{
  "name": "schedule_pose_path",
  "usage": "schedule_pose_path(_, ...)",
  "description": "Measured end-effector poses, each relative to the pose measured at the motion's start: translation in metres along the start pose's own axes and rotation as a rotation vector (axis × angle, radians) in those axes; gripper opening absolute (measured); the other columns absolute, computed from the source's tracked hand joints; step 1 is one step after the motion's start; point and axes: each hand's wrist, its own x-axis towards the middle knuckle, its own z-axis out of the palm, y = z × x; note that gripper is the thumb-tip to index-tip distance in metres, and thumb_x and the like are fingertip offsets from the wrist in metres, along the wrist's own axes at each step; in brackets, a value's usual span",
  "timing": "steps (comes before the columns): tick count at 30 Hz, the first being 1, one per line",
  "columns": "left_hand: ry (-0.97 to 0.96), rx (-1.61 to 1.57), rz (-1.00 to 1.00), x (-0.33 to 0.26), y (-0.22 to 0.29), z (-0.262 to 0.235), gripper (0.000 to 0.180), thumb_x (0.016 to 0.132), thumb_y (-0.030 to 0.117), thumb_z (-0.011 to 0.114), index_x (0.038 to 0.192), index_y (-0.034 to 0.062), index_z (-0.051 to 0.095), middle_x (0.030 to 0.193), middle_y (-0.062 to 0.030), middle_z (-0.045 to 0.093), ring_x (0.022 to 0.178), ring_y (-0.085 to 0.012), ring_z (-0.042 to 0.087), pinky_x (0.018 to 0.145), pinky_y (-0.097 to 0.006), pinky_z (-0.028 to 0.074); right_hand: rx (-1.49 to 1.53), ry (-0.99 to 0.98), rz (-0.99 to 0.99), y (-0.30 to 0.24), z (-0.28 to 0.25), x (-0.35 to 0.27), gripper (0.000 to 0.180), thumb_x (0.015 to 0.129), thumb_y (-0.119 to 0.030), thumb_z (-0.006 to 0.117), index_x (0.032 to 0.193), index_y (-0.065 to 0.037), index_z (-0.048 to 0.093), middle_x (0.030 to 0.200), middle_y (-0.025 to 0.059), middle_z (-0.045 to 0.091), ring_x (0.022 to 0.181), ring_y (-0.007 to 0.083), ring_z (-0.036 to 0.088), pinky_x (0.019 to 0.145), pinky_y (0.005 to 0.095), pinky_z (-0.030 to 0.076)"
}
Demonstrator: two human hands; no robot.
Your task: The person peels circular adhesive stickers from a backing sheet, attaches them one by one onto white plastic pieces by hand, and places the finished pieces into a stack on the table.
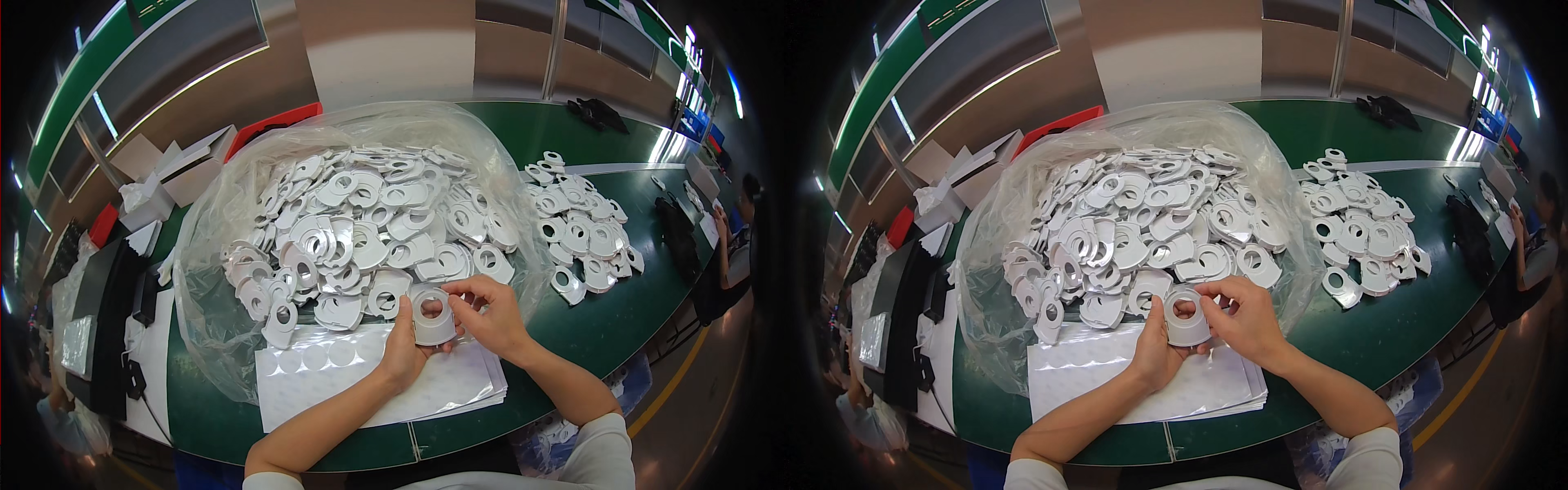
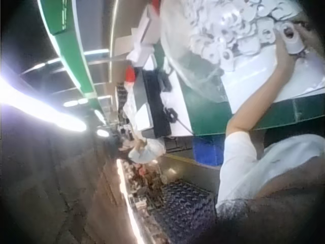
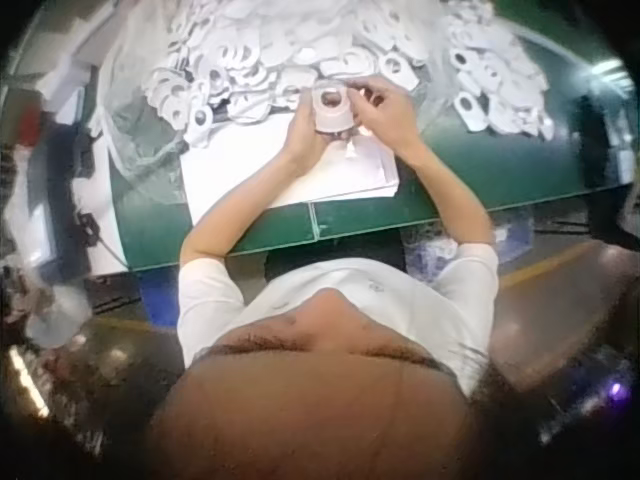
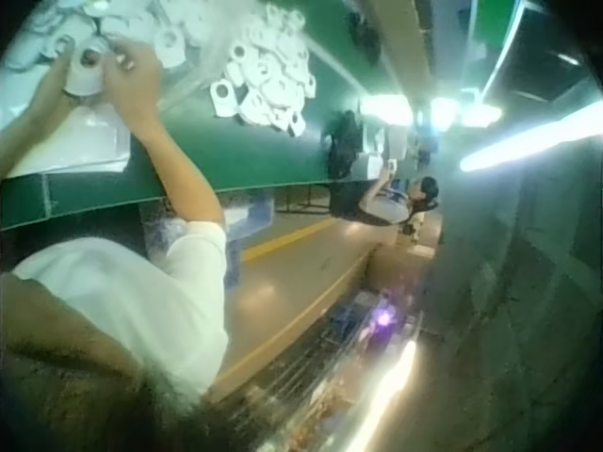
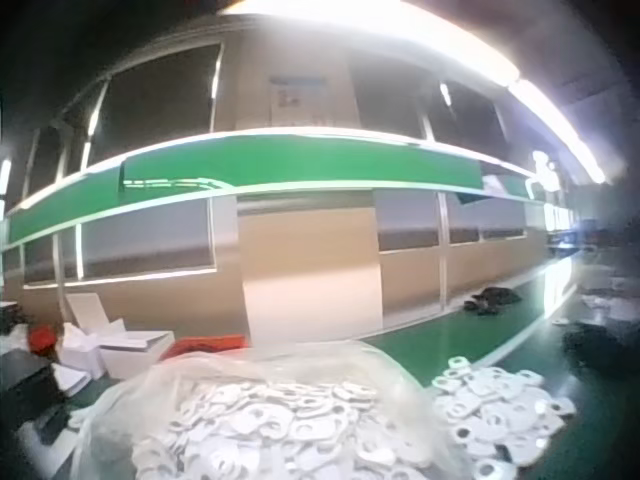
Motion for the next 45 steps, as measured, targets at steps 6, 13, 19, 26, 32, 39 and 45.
schedule_pose_path(6, -0.004, 0.110, -0.037, 0.000, -0.002, 0.001, 0.072, 0.091, 0.067, 0.010, 0.109, 0.0086, 0.050, 0.096, -0.0097, 0.060, 0.076, -0.0162, 0.056, 0.063, -0.028, 0.045, 0.191, -0.035, 0.175, 0.002, -0.001, 0.003, 0.012, 0.079, -0.003, 0.061, 0.087, 0.006, 0.062, 0.071, 0.0062, 0.062, 0.059, 0.0085, 0.061, 0.050, 0.0203, 0.047)
schedule_pose_path(13, -0.092, 0.256, -0.007, 0.003, -0.006, -0.002, 0.081, 0.087, 0.072, 0.005, 0.100, 0.0083, 0.055, 0.082, -0.0064, 0.060, 0.052, -0.0109, 0.049, 0.046, -0.022, 0.037, -0.083, 0.020, 0.098, -0.002, -0.001, 0.001, 0.023, 0.075, -0.021, 0.070, 0.069, -0.002, 0.059, 0.062, 0.0033, 0.061, 0.048, 0.0068, 0.055, 0.043, 0.0252, 0.040)
schedule_pose_path(19, -0.194, 0.379, -0.055, 0.003, -0.001, -0.001, 0.084, 0.084, 0.075, 0.004, 0.106, 0.0075, 0.049, 0.082, -0.0081, 0.059, 0.059, -0.0135, 0.052, 0.043, -0.024, 0.037, -0.610, 0.156, -0.260, -0.009, 0.001, -0.004, 0.033, 0.067, -0.029, 0.077, 0.065, -0.006, 0.053, 0.057, 0.0034, 0.052, 0.048, 0.0150, 0.050, 0.043, 0.0315, 0.038)
schedule_pose_path(26, -0.074, 0.207, -0.125, 0.005, 0.003, -0.001, 0.079, 0.084, 0.075, 0.006, 0.098, 0.0091, 0.047, 0.082, -0.0113, 0.061, 0.066, -0.0182, 0.060, 0.041, -0.023, 0.036, -0.490, -0.183, -0.171, -0.016, -0.024, 0.004, 0.030, 0.070, -0.027, 0.076, 0.073, -0.005, 0.056, 0.067, 0.0063, 0.059, 0.060, 0.0189, 0.057, 0.054, 0.0293, 0.044)
schedule_pose_path(32, -0.070, 0.132, -0.148, 0.002, 0.012, 0.008, 0.069, 0.091, 0.066, 0.015, 0.111, 0.0084, 0.048, 0.101, -0.0130, 0.060, 0.093, -0.0226, 0.060, 0.062, -0.029, 0.046, -0.095, -0.228, -0.047, -0.004, -0.031, 0.011, 0.018, 0.083, -0.020, 0.066, 0.082, -0.003, 0.060, 0.068, 0.0047, 0.061, 0.065, 0.0146, 0.060, 0.054, 0.0280, 0.046)
schedule_pose_path(39, -0.027, 0.765, 0.129, -0.007, 0.082, 0.005, 0.039, 0.094, 0.026, 0.051, 0.129, 0.0085, 0.045, 0.124, -0.0079, 0.053, 0.109, -0.0187, 0.052, 0.083, -0.031, 0.046, 1.118, 0.434, 0.069, 0.023, -0.066, 0.032, 0.013, 0.090, -0.016, 0.059, 0.101, -0.009, 0.059, 0.093, 0.0013, 0.063, 0.072, 0.0052, 0.054, 0.059, 0.0168, 0.044)
schedule_pose_path(45, 0.412, 1.840, 0.877, -0.022, 0.142, -0.041, 0.033, 0.076, -0.001, 0.059, 0.109, 0.0052, 0.059, 0.109, -0.0126, 0.060, 0.107, -0.0267, 0.054, 0.088, -0.037, 0.043, 0.778, 0.194, 0.221, 0.000, -0.049, 0.027, 0.023, 0.089, -0.019, 0.061, 0.109, -0.008, 0.060, 0.100, 0.0014, 0.064, 0.081, 0.0069, 0.057, 0.065, 0.0213, 0.047)
